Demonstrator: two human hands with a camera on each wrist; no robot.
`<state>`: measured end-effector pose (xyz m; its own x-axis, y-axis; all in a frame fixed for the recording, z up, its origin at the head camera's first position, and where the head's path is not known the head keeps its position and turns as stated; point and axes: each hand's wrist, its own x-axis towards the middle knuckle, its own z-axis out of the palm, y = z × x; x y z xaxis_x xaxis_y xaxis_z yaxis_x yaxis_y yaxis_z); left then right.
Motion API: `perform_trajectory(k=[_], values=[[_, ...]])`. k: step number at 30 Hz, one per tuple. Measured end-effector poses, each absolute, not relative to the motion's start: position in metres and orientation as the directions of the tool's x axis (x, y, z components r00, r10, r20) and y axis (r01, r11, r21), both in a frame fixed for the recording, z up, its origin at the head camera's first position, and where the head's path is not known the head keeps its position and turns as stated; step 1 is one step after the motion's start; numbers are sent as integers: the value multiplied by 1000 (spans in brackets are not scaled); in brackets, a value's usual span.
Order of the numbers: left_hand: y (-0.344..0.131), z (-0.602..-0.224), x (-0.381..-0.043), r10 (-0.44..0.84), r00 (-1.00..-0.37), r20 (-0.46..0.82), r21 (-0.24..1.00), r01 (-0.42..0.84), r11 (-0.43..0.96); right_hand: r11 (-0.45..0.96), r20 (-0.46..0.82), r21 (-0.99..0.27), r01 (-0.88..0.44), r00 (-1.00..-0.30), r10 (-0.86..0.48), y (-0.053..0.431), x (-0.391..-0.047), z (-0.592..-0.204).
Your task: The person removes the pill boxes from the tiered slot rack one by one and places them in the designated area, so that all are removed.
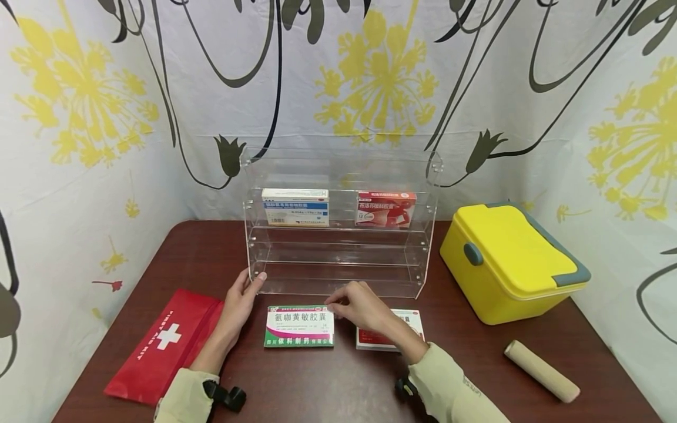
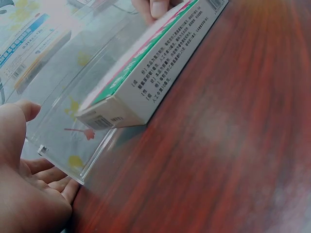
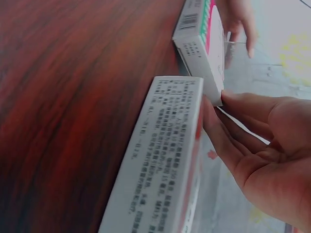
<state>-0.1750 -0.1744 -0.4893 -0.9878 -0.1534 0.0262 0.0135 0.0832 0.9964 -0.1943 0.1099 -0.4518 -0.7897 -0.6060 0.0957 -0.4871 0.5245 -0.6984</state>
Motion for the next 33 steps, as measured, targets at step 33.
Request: perform_trajectory(k=[33], values=[[-176,-500,-181,-179,-984,18,996,1,94,592,166,-562,-578,-780,-604,105,-192,-450]])
